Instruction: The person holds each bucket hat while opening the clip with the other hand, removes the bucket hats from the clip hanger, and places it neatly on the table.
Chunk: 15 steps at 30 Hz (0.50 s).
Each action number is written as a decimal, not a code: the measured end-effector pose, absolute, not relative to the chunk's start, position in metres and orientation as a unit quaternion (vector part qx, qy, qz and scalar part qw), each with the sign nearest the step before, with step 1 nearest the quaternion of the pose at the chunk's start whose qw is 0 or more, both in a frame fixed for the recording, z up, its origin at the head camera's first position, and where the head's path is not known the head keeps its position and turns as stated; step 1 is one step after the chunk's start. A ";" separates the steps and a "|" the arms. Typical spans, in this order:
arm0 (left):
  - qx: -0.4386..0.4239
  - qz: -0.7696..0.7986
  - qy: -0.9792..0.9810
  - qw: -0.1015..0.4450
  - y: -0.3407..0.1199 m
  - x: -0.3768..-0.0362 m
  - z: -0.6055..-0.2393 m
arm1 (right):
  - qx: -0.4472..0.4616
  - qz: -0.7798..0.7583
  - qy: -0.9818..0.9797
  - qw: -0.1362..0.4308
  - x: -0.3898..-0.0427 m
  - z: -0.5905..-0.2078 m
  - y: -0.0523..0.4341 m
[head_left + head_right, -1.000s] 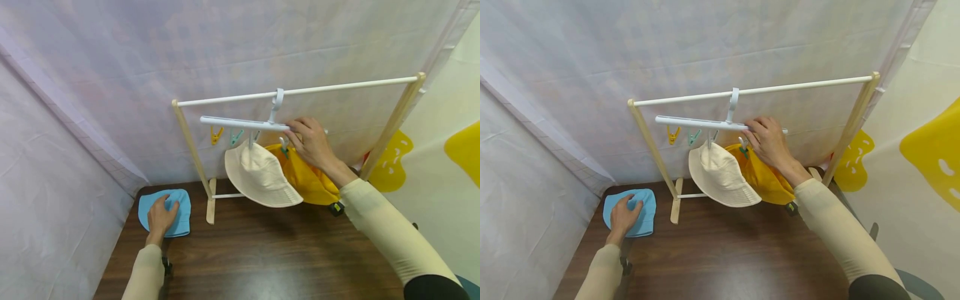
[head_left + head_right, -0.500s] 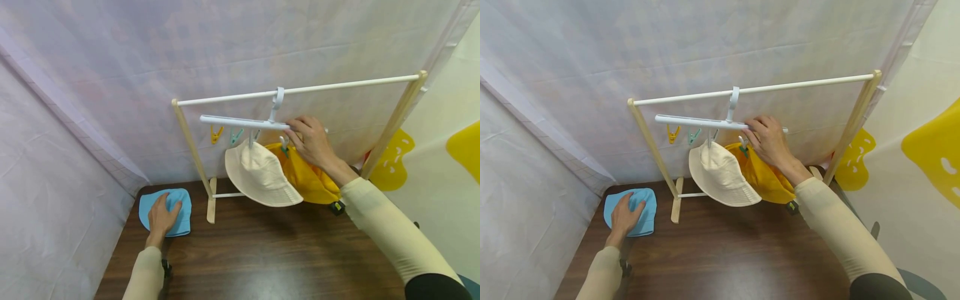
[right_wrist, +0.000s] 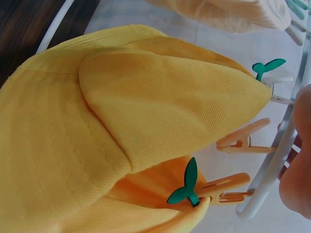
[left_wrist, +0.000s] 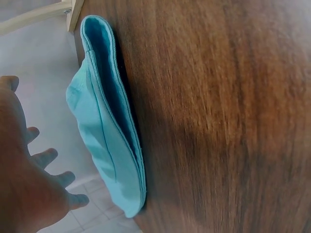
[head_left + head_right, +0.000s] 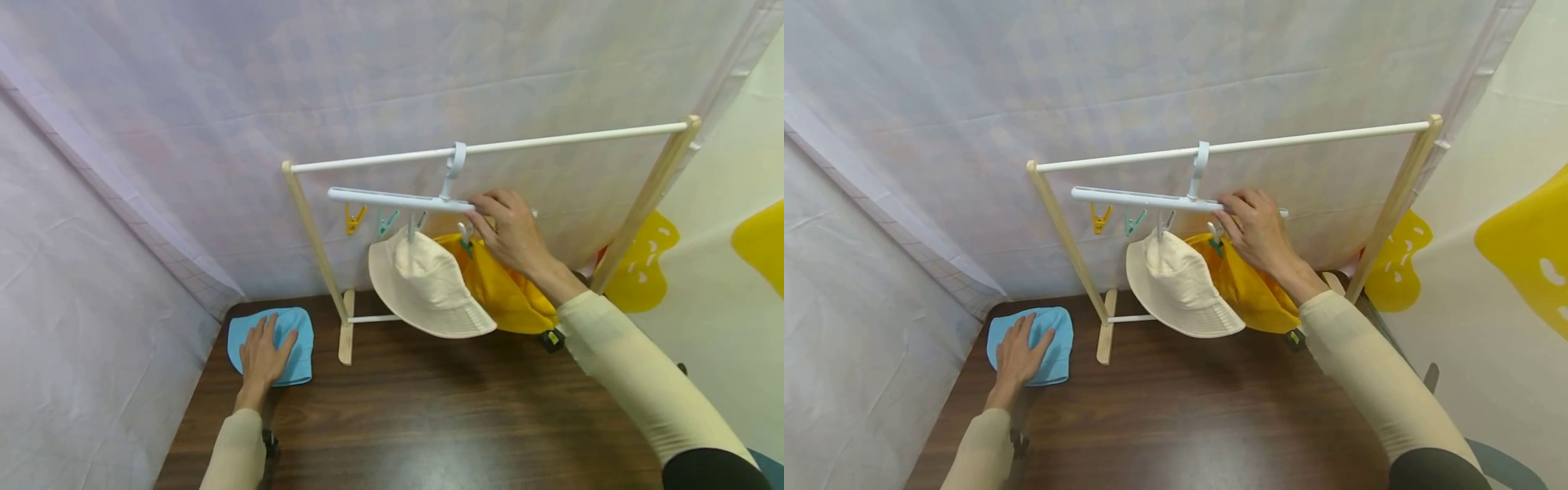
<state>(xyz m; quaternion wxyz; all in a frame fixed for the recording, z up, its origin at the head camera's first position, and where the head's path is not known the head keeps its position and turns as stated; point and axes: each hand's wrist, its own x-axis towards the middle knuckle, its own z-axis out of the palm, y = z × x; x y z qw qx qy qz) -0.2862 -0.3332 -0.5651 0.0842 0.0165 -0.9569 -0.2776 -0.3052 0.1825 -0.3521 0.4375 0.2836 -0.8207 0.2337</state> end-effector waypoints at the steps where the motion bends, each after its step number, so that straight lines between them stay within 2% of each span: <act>1: 0.016 -0.277 -0.957 0.081 -0.333 -0.285 -0.564 | 0.283 0.233 -0.821 0.438 -0.305 -0.352 0.182; 15: -0.006 -0.272 -0.958 0.091 -0.332 -0.275 -0.559 | 0.283 0.233 -0.821 0.437 -0.306 -0.352 0.183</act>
